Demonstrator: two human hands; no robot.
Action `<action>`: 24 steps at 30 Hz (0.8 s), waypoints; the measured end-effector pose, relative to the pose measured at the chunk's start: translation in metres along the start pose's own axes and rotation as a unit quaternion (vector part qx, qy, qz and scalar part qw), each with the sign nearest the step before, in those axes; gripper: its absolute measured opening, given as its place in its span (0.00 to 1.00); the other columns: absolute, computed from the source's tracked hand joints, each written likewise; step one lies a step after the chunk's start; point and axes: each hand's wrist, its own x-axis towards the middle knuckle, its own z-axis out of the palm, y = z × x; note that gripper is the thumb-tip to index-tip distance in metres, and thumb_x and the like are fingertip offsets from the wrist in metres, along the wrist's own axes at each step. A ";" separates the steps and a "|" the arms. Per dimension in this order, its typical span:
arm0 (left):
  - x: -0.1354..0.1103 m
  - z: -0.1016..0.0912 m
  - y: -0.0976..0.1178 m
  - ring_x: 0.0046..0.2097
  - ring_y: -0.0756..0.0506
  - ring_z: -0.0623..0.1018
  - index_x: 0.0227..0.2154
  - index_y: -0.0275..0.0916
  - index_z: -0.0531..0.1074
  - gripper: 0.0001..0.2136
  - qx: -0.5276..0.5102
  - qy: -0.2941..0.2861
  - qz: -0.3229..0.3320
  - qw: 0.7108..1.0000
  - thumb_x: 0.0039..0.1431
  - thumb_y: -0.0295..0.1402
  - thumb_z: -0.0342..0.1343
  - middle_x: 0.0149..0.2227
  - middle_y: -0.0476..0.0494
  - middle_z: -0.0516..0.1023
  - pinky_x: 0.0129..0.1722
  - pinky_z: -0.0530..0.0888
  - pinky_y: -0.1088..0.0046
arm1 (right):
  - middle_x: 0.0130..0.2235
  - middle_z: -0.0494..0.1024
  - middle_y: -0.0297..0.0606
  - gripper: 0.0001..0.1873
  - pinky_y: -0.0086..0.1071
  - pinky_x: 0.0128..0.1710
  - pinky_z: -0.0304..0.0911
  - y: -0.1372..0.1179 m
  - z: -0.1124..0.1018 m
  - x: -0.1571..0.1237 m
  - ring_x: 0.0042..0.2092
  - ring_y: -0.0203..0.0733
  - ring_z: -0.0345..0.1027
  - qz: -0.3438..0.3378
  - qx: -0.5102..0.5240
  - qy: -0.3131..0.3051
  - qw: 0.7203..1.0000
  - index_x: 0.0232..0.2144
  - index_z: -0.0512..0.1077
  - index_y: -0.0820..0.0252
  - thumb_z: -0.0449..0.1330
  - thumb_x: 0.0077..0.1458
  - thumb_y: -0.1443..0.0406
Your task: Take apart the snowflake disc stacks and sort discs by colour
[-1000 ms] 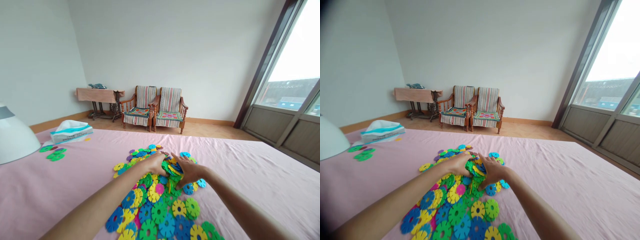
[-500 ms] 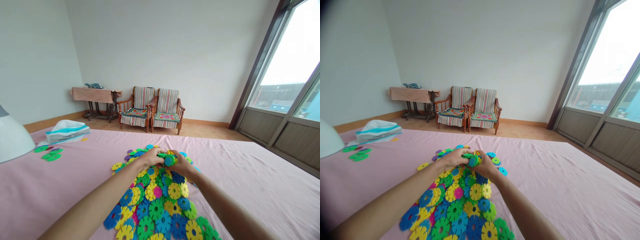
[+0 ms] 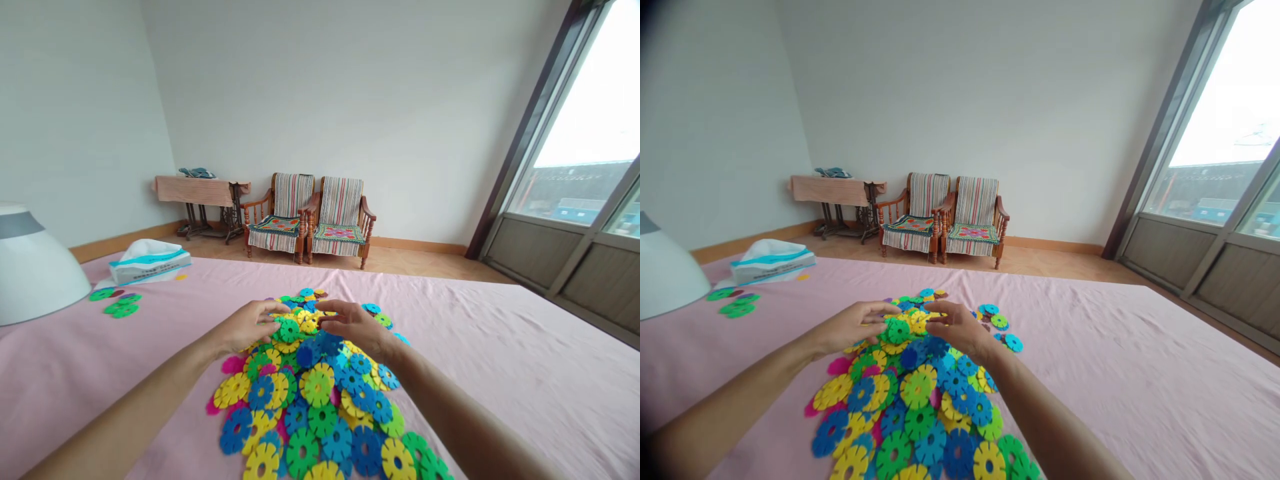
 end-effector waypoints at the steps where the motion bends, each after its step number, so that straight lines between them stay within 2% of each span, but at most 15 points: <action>1: -0.005 -0.003 -0.003 0.54 0.35 0.72 0.48 0.38 0.71 0.25 0.011 0.018 -0.005 1.000 0.48 0.43 0.59 0.55 0.38 0.71 0.46 0.74 0.62 | 0.48 0.77 0.44 0.27 0.39 0.46 0.66 0.001 -0.005 -0.001 0.48 0.46 0.71 0.002 -0.015 0.002 1.000 0.50 0.70 0.59 0.64 0.48 0.57; 3: -0.017 -0.009 -0.012 0.56 0.35 0.70 0.49 0.38 0.70 0.27 0.046 0.051 -0.011 0.998 0.47 0.44 0.59 0.54 0.37 0.72 0.53 0.69 0.60 | 0.46 0.77 0.45 0.26 0.36 0.42 0.67 0.007 -0.019 -0.003 0.45 0.45 0.72 0.018 -0.112 0.046 0.993 0.48 0.71 0.61 0.63 0.49 0.54; 6: -0.038 -0.016 -0.029 0.55 0.35 0.71 0.55 0.40 0.65 0.31 0.169 0.071 -0.002 0.983 0.47 0.46 0.59 0.55 0.39 0.72 0.54 0.68 0.61 | 0.39 0.79 0.45 0.21 0.34 0.35 0.65 0.023 -0.039 -0.007 0.39 0.44 0.73 0.075 -0.324 0.122 0.935 0.39 0.74 0.63 0.62 0.49 0.53; 7: -0.044 -0.017 -0.035 0.55 0.35 0.71 0.55 0.41 0.65 0.32 0.218 0.067 0.003 0.974 0.47 0.47 0.60 0.55 0.39 0.72 0.54 0.68 0.61 | 0.35 0.79 0.44 0.19 0.33 0.34 0.63 0.028 -0.044 -0.008 0.36 0.44 0.72 0.093 -0.368 0.133 0.916 0.35 0.75 0.63 0.62 0.49 0.53; 9: -0.054 -0.017 -0.045 0.57 0.34 0.70 0.57 0.42 0.64 0.35 0.286 0.059 0.009 0.956 0.45 0.47 0.62 0.56 0.39 0.71 0.55 0.66 0.61 | 0.28 0.77 0.41 0.16 0.33 0.31 0.60 0.038 -0.049 -0.010 0.33 0.45 0.71 0.114 -0.400 0.141 0.898 0.26 0.73 0.62 0.62 0.49 0.53; 11: -0.058 -0.011 -0.050 0.59 0.32 0.67 0.57 0.41 0.64 0.38 0.321 0.061 0.003 0.945 0.41 0.47 0.64 0.58 0.37 0.68 0.57 0.65 0.60 | 0.23 0.74 0.38 0.18 0.32 0.29 0.58 0.045 -0.047 -0.009 0.31 0.44 0.69 0.129 -0.402 0.147 0.894 0.18 0.69 0.60 0.62 0.48 0.53; 13: -0.056 -0.003 -0.050 0.61 0.31 0.64 0.57 0.39 0.64 0.40 0.330 0.067 -0.004 0.942 0.39 0.46 0.65 0.60 0.34 0.64 0.58 0.63 0.58 | 0.21 0.71 0.36 0.20 0.31 0.28 0.57 0.047 -0.039 -0.005 0.30 0.44 0.69 0.147 -0.397 0.155 0.893 0.16 0.66 0.59 0.62 0.47 0.51; 15: -0.049 0.006 -0.045 0.60 0.30 0.64 0.58 0.37 0.64 0.40 0.323 0.063 0.003 0.944 0.39 0.45 0.66 0.60 0.32 0.64 0.58 0.63 0.57 | 0.20 0.70 0.34 0.19 0.31 0.27 0.57 0.045 -0.030 0.000 0.29 0.43 0.68 0.164 -0.379 0.160 0.897 0.18 0.67 0.58 0.62 0.47 0.51; 19: -0.032 0.023 -0.029 0.50 0.33 0.72 0.53 0.36 0.68 0.34 0.280 0.038 0.026 0.959 0.40 0.42 0.65 0.47 0.37 0.73 0.51 0.69 0.58 | 0.19 0.68 0.32 0.17 0.29 0.24 0.58 0.036 -0.011 0.012 0.26 0.40 0.67 0.200 -0.313 0.154 0.916 0.20 0.68 0.59 0.63 0.46 0.52; 24: -0.011 0.040 -0.021 0.52 0.32 0.71 0.50 0.39 0.70 0.32 0.226 0.035 0.076 0.971 0.37 0.40 0.67 0.50 0.38 0.72 0.52 0.68 0.59 | 0.17 0.65 0.29 0.15 0.28 0.20 0.57 0.030 0.003 0.015 0.21 0.36 0.64 0.218 -0.189 0.148 0.946 0.25 0.70 0.60 0.64 0.46 0.54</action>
